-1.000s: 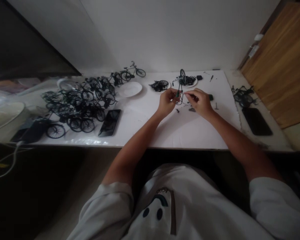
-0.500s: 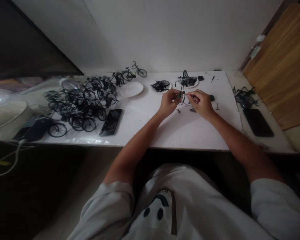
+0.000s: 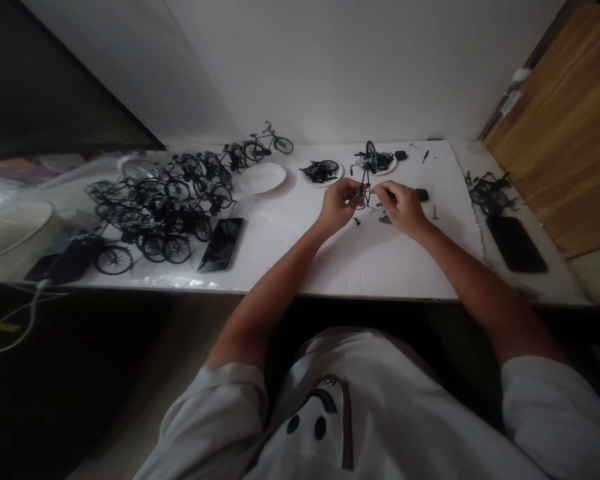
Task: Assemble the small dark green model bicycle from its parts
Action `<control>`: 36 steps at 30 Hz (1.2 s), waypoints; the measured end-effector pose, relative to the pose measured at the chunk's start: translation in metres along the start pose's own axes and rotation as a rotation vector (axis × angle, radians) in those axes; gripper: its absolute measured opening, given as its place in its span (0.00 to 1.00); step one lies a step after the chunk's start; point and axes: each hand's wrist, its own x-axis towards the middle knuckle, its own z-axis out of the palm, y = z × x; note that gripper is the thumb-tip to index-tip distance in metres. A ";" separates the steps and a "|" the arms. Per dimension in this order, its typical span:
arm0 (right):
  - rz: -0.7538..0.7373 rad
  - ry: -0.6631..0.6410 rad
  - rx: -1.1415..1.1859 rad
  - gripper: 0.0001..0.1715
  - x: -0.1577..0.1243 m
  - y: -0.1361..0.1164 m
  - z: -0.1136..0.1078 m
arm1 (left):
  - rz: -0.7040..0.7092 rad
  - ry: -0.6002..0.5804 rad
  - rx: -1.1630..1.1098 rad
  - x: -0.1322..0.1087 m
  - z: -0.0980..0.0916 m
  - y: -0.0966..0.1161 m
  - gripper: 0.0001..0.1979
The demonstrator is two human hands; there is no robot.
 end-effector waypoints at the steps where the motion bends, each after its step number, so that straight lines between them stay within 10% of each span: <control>1: 0.006 -0.008 0.017 0.25 0.000 0.002 0.001 | 0.001 0.003 0.006 0.000 0.000 0.000 0.11; 36: 0.016 -0.066 -0.070 0.20 0.000 0.020 0.003 | 0.038 0.059 0.153 -0.001 -0.003 -0.001 0.13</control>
